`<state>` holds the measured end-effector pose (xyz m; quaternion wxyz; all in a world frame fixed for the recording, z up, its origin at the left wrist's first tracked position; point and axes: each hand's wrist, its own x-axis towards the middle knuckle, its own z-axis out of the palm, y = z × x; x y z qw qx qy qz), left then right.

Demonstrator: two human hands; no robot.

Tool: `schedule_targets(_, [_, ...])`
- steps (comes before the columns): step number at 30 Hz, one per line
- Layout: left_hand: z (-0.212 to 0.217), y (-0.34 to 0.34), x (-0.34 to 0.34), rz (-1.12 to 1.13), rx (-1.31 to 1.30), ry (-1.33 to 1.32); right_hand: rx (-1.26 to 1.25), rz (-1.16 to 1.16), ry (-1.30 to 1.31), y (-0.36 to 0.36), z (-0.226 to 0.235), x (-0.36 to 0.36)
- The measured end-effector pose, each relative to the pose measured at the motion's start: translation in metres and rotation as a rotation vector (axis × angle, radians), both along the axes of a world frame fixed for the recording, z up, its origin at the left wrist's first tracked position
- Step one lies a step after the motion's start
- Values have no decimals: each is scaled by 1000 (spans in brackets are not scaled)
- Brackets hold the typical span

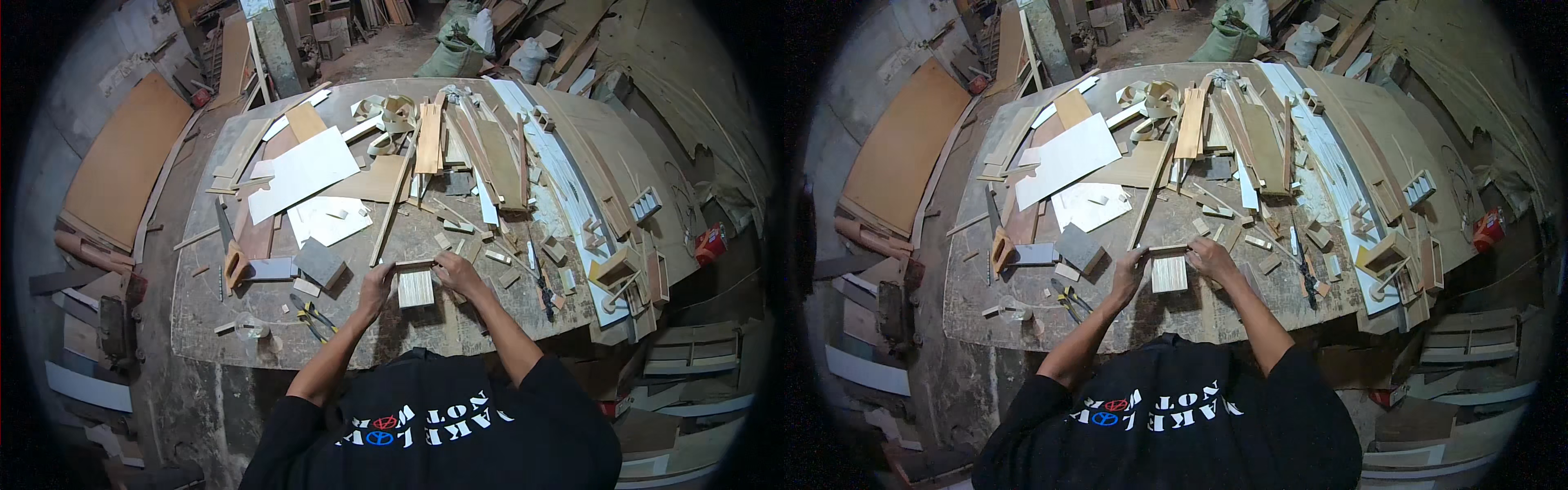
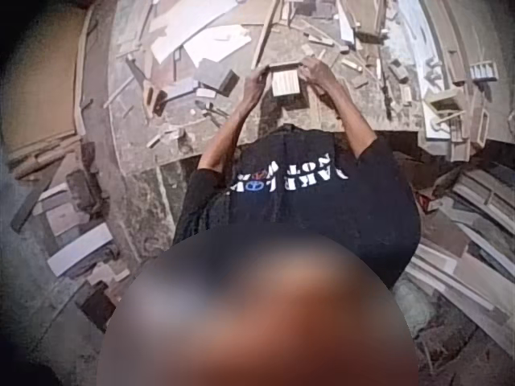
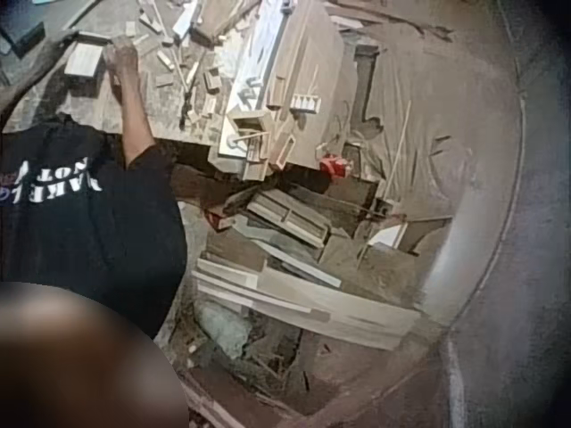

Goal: Assembling and gluing small wooden components on a workbench in a woodworking shop.

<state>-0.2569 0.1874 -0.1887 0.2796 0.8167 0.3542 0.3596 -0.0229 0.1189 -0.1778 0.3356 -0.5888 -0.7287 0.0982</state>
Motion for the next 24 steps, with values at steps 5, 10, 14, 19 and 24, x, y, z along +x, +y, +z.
schedule_targets(5, [0,-1,1,29,-32,12,6,29,-106,0,0,1])
schedule_targets(10, [5,-1,0,19,24,13,64,94,-120,1,4,2])
schedule_targets(14, [22,-4,0,1,20,-81,107,105,-150,1,18,1])
schedule_targets(19, [58,-8,-3,24,11,-130,113,135,36,-5,50,-7])
schedule_targets(24, [96,-21,-13,17,-197,-261,16,144,362,-17,79,-29])
